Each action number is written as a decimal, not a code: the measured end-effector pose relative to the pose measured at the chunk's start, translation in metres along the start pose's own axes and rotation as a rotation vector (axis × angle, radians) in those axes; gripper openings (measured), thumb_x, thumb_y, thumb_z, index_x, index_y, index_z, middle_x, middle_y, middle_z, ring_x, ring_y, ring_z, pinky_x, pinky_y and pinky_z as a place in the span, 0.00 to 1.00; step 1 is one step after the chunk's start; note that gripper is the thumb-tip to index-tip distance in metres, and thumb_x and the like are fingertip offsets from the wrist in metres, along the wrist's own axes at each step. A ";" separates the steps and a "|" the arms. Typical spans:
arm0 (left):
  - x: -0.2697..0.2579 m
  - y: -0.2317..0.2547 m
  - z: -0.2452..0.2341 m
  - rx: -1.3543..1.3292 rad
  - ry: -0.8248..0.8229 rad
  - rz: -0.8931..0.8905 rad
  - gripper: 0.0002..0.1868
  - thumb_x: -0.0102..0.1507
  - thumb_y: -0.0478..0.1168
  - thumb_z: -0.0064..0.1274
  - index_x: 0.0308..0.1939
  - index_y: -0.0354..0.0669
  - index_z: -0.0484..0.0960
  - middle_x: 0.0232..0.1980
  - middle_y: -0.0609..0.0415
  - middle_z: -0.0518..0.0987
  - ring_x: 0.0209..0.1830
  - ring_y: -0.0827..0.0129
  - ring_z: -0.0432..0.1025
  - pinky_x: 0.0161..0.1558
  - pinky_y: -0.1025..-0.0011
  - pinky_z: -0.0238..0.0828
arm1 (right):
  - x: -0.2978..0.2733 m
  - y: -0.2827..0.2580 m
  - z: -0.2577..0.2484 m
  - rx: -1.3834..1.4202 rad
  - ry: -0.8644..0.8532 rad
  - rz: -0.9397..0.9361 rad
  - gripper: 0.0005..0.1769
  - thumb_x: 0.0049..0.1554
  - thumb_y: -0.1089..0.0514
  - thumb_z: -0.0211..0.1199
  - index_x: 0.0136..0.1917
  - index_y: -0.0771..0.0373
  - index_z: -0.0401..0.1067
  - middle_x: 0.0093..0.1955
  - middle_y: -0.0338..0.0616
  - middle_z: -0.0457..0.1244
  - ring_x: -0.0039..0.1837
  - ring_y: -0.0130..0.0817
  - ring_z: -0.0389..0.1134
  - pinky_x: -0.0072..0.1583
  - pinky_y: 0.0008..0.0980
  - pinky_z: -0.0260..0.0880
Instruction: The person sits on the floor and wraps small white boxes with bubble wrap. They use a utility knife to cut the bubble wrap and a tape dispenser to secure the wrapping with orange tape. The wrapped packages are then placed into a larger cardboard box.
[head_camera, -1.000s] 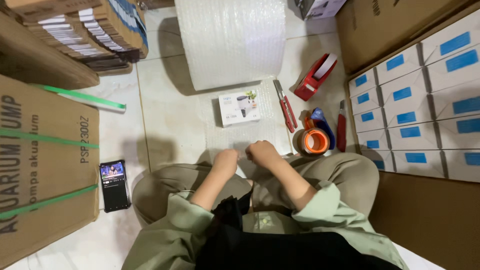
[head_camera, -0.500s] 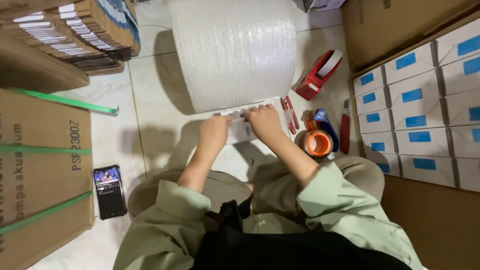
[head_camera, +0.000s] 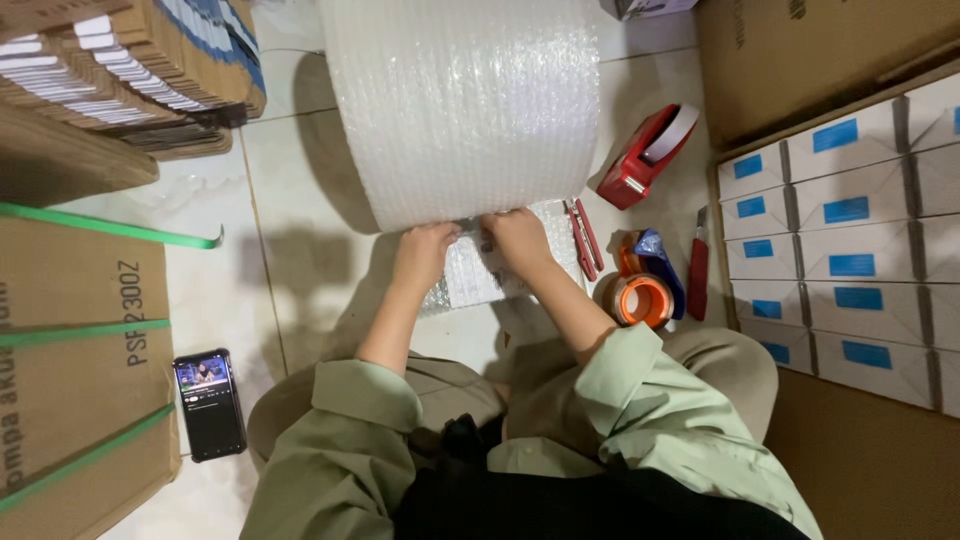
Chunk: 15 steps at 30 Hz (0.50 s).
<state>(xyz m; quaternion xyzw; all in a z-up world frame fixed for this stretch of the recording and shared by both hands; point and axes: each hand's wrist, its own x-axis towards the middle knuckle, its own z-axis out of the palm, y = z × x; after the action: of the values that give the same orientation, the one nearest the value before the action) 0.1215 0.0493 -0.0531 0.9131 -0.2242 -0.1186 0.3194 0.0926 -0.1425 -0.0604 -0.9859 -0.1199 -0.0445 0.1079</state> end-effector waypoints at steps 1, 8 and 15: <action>0.001 -0.002 0.002 0.024 0.025 0.010 0.10 0.63 0.42 0.44 0.42 0.52 0.81 0.38 0.49 0.81 0.41 0.50 0.75 0.44 0.55 0.71 | 0.000 0.000 -0.004 0.008 0.008 0.001 0.02 0.49 0.56 0.59 0.38 0.50 0.73 0.30 0.37 0.66 0.38 0.38 0.70 0.46 0.36 0.67; 0.001 0.011 0.004 0.211 0.122 0.022 0.09 0.59 0.47 0.49 0.39 0.54 0.82 0.32 0.53 0.81 0.35 0.55 0.77 0.42 0.59 0.71 | 0.006 0.004 0.006 0.022 -0.028 0.042 0.03 0.50 0.55 0.58 0.38 0.47 0.72 0.30 0.35 0.66 0.40 0.39 0.70 0.47 0.36 0.68; 0.012 -0.008 0.018 0.129 0.130 0.045 0.09 0.61 0.48 0.48 0.33 0.54 0.81 0.31 0.56 0.79 0.37 0.57 0.75 0.46 0.63 0.67 | 0.016 0.010 -0.007 0.169 -0.050 0.062 0.17 0.47 0.56 0.63 0.51 0.47 0.71 0.42 0.38 0.66 0.52 0.41 0.67 0.58 0.42 0.61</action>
<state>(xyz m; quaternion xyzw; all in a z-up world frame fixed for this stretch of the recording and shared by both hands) 0.1286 0.0394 -0.0731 0.9322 -0.2308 -0.0369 0.2763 0.1102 -0.1497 -0.0533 -0.9773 -0.0951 -0.0060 0.1891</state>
